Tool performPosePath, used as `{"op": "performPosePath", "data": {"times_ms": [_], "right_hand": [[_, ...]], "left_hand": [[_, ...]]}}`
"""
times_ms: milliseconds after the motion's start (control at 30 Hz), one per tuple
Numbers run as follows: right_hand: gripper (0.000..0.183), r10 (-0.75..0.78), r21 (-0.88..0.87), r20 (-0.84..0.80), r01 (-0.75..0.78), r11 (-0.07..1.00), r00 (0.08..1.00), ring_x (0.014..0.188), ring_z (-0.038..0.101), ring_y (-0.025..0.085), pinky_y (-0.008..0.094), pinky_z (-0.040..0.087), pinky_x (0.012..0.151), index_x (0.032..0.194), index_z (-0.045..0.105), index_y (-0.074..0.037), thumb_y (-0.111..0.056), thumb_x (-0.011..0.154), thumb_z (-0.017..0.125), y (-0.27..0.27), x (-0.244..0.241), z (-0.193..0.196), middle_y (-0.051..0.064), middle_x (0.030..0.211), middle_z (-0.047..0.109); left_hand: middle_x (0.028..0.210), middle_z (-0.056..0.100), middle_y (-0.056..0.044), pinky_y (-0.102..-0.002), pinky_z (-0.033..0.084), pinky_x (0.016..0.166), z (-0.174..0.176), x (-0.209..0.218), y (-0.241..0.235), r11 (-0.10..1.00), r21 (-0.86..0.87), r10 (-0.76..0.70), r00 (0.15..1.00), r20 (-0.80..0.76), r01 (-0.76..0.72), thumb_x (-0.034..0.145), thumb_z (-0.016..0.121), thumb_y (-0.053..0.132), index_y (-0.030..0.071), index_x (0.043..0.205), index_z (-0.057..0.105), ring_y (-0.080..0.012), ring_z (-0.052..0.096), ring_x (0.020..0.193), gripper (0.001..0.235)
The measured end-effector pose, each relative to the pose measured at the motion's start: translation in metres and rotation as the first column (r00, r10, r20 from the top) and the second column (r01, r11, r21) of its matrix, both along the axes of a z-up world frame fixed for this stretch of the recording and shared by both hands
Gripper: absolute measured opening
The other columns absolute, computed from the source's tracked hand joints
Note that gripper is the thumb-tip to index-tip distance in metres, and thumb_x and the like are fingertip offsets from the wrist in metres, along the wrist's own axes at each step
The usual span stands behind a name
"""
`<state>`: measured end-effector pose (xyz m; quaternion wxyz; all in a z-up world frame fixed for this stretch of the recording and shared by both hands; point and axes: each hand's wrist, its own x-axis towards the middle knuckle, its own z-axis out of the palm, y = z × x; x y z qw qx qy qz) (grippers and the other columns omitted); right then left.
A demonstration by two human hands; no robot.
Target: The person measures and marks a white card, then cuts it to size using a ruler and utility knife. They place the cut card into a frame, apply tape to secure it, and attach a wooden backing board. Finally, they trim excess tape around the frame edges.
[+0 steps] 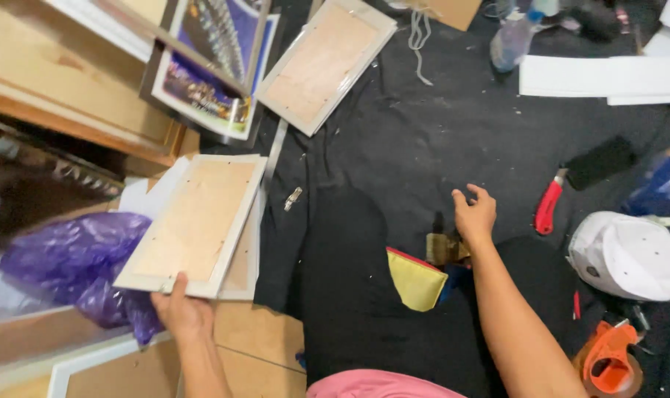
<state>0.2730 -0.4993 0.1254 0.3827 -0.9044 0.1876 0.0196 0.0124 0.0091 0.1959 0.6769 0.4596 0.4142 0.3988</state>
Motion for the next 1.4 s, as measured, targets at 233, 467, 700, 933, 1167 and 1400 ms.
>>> {"op": "performPosePath", "data": {"times_ms": [233, 467, 700, 933, 1167, 1400], "right_hand": [[0.046, -0.108, 0.697, -0.039, 0.105, 0.71, 0.993, 0.102, 0.068, 0.022, 0.032, 0.053, 0.084, 0.134, 0.058, -0.002, -0.035, 0.1, 0.056, -0.024, 0.036, 0.11, 0.013, 0.123, 0.065], [0.04, -0.305, -0.141, -0.117, 0.288, 0.947, 0.945, 0.104, 0.07, 0.037, 0.051, 0.056, 0.082, 0.118, 0.074, -0.02, -0.055, 0.098, 0.07, -0.17, 0.061, -0.01, 0.012, 0.112, 0.074], [0.078, -0.28, -0.314, -0.337, 0.174, 0.933, 0.899, 0.123, 0.061, 0.045, 0.058, 0.049, 0.099, 0.13, 0.059, -0.003, -0.061, 0.083, 0.079, -0.168, 0.046, -0.02, 0.026, 0.13, 0.06], [0.045, -0.265, -0.351, -0.188, 0.187, 0.917, 0.946, 0.114, 0.063, 0.042, 0.058, 0.05, 0.093, 0.126, 0.057, -0.006, -0.033, 0.092, 0.07, -0.159, 0.044, -0.01, 0.017, 0.116, 0.06], [0.039, -0.471, 0.32, 0.131, 0.412, 0.853, 0.873, 0.054, 0.062, 0.022, 0.031, 0.055, 0.042, 0.116, 0.068, -0.004, -0.036, 0.104, 0.051, -0.117, 0.044, 0.052, 0.015, 0.076, 0.063], [0.037, -0.399, 0.342, -0.025, 0.383, 0.858, 0.917, 0.053, 0.062, 0.02, 0.033, 0.057, 0.043, 0.129, 0.068, -0.006, -0.022, 0.096, 0.062, -0.098, 0.063, 0.033, 0.015, 0.076, 0.066]], "left_hand": [[0.146, 0.049, -0.017, -0.034, 0.046, 0.102, 0.133, 0.064, -0.055, 0.863, -0.033, -0.505, 0.862, -0.044, 0.504, 0.094, 0.041, -0.006, 0.006, 0.16, 0.03, -0.0264, 0.054, 0.123, 0.068], [0.122, 0.068, -0.016, -0.047, 0.057, 0.096, 0.072, 0.246, -0.175, 0.611, -0.092, -0.787, 0.616, 0.046, 0.787, 0.087, 0.071, 0.0, 0.006, 0.144, 0.048, -0.0253, 0.067, 0.108, 0.062], [0.119, 0.071, -0.016, -0.046, 0.06, 0.089, 0.016, 0.339, -0.246, 0.392, -0.228, -0.915, 0.404, 0.006, 0.891, 0.088, 0.072, 0.001, 0.003, 0.142, 0.052, -0.0255, 0.069, 0.103, 0.057], [0.122, 0.068, -0.016, -0.05, 0.062, 0.083, -0.01, 0.351, -0.251, 0.357, -0.342, -0.934, 0.321, -0.159, 0.869, 0.091, 0.07, 0.005, 0.007, 0.148, 0.049, -0.0298, 0.069, 0.105, 0.061], [0.141, 0.057, -0.026, -0.057, 0.055, 0.098, -0.046, 0.36, -0.24, 0.436, -0.342, -0.813, 0.201, -0.547, 0.832, 0.091, 0.073, 0.02, 0.003, 0.152, 0.046, -0.039, 0.058, 0.129, 0.068], [0.152, 0.046, -0.029, -0.06, 0.048, 0.105, -0.11, 0.37, -0.233, 0.455, -0.315, -0.728, 0.144, -0.67, 0.833, 0.087, 0.079, 0.038, 0.001, 0.159, 0.031, -0.0409, 0.049, 0.139, 0.094]]}}
